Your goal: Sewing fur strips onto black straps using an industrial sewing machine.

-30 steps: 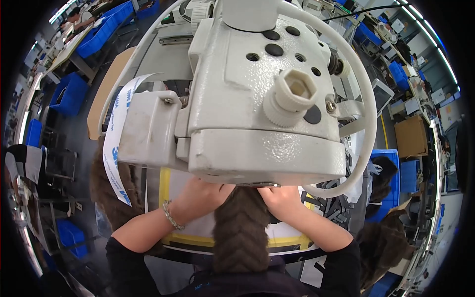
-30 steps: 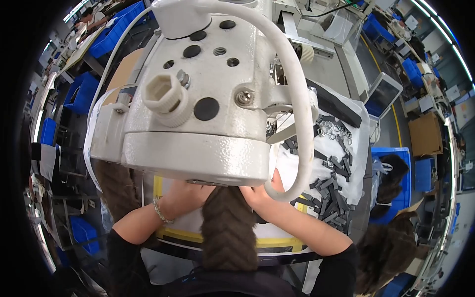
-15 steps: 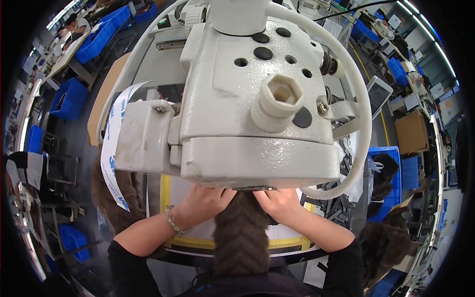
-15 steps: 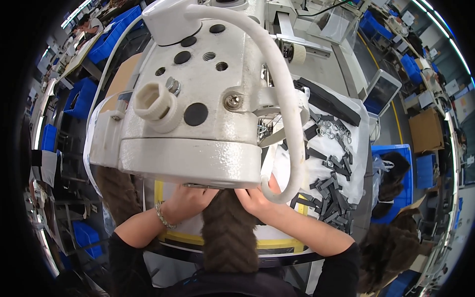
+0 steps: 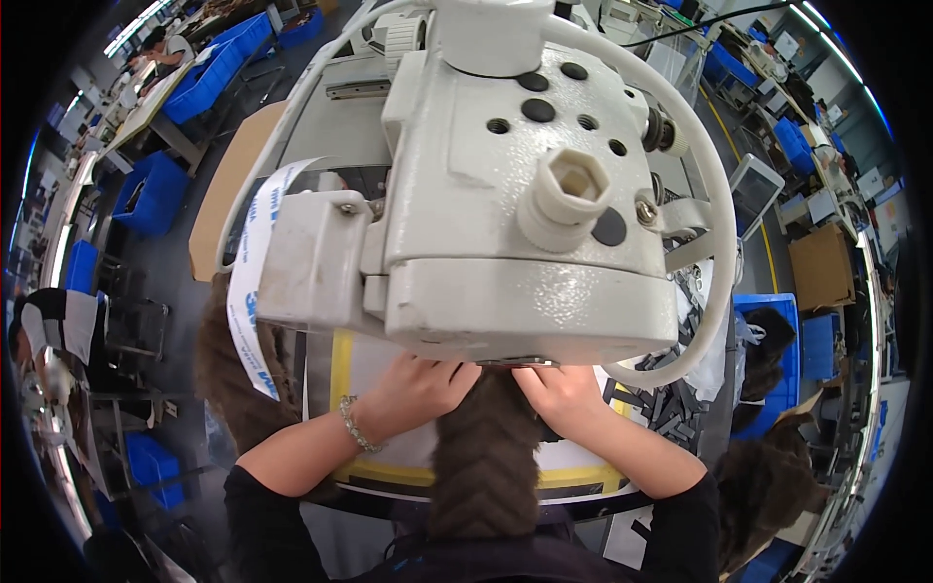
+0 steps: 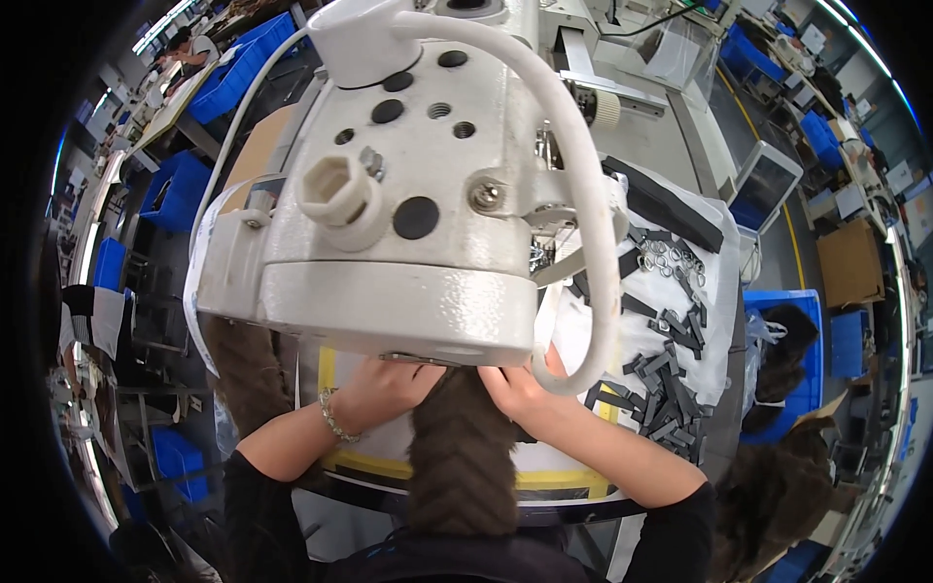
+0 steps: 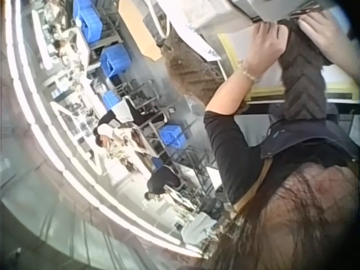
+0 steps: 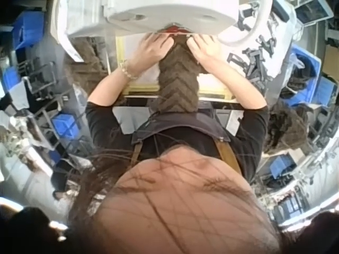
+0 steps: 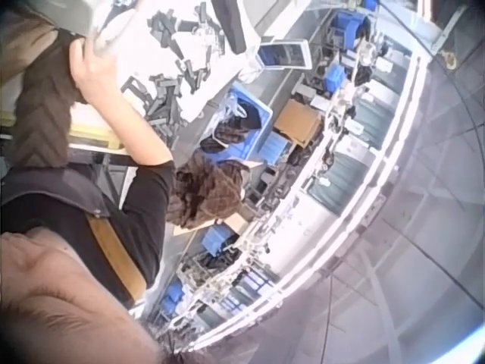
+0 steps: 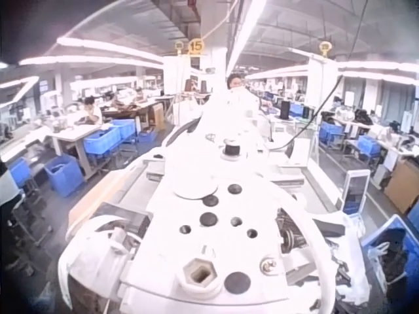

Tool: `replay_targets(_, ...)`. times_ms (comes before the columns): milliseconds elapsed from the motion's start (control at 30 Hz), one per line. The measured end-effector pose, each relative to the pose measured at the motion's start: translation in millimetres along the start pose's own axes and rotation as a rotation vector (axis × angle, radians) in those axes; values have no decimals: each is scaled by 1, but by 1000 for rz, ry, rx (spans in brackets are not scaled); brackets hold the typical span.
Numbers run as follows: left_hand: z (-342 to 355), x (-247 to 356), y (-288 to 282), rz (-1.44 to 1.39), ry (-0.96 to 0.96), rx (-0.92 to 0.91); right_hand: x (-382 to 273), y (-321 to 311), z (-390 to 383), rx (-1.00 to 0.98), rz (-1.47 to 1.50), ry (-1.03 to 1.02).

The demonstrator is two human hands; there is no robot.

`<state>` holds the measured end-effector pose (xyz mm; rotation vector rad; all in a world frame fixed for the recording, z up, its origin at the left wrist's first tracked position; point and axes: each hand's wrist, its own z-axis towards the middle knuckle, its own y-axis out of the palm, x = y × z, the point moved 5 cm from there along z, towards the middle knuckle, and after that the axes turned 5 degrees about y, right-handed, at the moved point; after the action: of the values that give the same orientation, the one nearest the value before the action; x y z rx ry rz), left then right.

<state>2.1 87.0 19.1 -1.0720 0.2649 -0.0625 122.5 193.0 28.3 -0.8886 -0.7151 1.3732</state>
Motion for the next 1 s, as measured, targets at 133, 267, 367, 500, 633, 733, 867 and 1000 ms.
replay_targets(133, 4, -1, -3, 16, 19, 45, 2, -2, 1, -15, 13, 7)
replay_targets(267, 3, -1, -4, 28, -3, 74, 4, -1, 0, -37, 63, 31)
replay_targets(367, 2, 0, -2, 30, -8, 65, 5, 0, -1, -53, 93, 54)
replay_targets(500, 2, -1, -1, 64, -11, 100, 5, 0, -1, -62, 90, 51)
replay_targets(633, 4, -2, 2, 32, -14, 88, 6, -1, -1, -37, 81, 42)
replay_targets(733, 5, -2, -1, 43, -14, 112, 6, 0, -2, -35, 89, 39)
replay_targets(867, 9, -2, -7, 26, 6, 61, 4, -1, -1, -89, 54, 49)
replay_targets(1000, 11, -2, -15, -208, -12, -208, -8, -8, 1, -198, -86, 7)
